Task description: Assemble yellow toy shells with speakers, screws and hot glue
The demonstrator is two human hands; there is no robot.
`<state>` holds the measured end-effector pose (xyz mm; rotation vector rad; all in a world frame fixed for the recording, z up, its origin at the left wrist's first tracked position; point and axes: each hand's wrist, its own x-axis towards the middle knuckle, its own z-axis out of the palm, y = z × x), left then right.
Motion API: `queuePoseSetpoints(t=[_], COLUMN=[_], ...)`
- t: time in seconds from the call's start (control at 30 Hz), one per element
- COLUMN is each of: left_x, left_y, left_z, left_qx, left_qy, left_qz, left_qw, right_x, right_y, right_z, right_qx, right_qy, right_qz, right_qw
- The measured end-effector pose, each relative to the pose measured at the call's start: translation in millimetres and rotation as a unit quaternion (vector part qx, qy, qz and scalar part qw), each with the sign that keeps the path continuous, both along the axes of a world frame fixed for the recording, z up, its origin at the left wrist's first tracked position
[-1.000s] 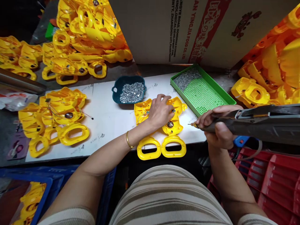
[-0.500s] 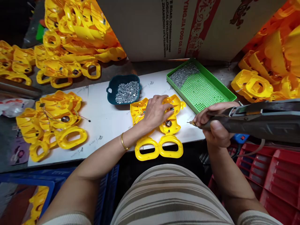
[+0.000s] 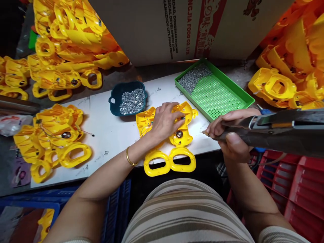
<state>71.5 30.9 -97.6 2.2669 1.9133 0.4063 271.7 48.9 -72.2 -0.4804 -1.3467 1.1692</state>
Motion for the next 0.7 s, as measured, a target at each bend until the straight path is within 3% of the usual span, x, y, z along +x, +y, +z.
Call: queuePoseSetpoints(t=[0.7], left_x=[1.0], left_y=[1.8], left_z=[2.4], left_qx=[-0.027], left_qy=[-0.034], left_qz=[-0.021], left_qw=[0.999], right_x=[4.2], right_y=[4.8], right_z=[-2.6], right_qx=[0.002], right_qy=[-0.007], right_qz=[0.026], right_qw=[1.0])
